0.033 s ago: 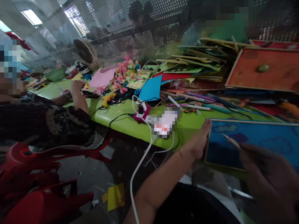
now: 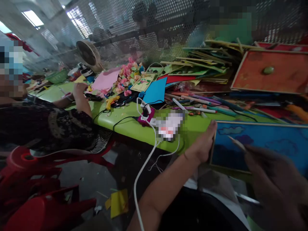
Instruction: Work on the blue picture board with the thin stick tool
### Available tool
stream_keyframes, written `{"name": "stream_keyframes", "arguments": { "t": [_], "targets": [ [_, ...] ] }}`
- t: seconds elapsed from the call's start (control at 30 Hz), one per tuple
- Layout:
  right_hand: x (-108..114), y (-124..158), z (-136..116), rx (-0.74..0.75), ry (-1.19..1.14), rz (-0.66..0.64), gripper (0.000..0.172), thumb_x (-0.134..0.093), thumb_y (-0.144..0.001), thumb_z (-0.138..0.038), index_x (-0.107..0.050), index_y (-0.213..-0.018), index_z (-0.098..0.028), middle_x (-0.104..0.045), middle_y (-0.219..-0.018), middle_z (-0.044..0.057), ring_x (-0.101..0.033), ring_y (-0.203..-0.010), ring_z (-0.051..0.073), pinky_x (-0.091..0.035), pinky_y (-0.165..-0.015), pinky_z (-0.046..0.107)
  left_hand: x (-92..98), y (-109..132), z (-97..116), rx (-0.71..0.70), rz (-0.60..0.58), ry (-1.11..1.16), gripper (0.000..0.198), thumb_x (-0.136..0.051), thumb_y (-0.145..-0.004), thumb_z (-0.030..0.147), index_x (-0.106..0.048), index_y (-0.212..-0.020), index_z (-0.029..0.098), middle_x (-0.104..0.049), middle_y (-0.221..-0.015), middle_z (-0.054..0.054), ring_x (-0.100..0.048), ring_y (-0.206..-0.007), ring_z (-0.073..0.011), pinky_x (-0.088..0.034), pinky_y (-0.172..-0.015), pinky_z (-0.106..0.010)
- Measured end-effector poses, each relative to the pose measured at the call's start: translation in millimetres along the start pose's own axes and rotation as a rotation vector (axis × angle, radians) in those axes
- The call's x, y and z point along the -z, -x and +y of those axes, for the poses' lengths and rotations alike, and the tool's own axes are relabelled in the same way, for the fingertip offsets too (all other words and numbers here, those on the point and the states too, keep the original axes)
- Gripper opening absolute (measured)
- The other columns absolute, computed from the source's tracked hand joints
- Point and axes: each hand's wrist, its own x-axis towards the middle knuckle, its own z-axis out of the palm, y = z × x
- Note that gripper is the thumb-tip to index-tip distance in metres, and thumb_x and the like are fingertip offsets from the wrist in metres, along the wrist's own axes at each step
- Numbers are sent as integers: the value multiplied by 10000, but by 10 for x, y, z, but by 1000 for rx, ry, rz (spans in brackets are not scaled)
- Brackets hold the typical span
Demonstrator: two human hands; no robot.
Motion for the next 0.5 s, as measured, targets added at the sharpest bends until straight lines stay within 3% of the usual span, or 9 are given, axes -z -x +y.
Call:
{"name": "stream_keyframes", "arguments": {
  "t": [0.2, 0.5],
  "targets": [
    [-85, -90, 91, 109, -90, 78, 389, -744, -965, -621, -836, -1122, -278, -852, -958, 145, -807, -761, 276, -565, -613, 380, 87, -120, -60, -14, -52, 44, 636, -278, -1198, 455, -784, -1368, 110, -853, -1165, -142, -814, -1177, -286, -592, -1159, -458],
    [-175, -131, 28, 223, -130, 45, 332, -672, -1033, -540, -801, -1135, -251, -846, -1005, 98, -772, -815, 243, -601, -765, 379, 142, -96, -74, -47, -138, 40, 645, -340, -1176, 570, -821, -1268, 150, -868, -1109, -146, -845, -1029, -279, -655, -1033, -443]
  ]
}}
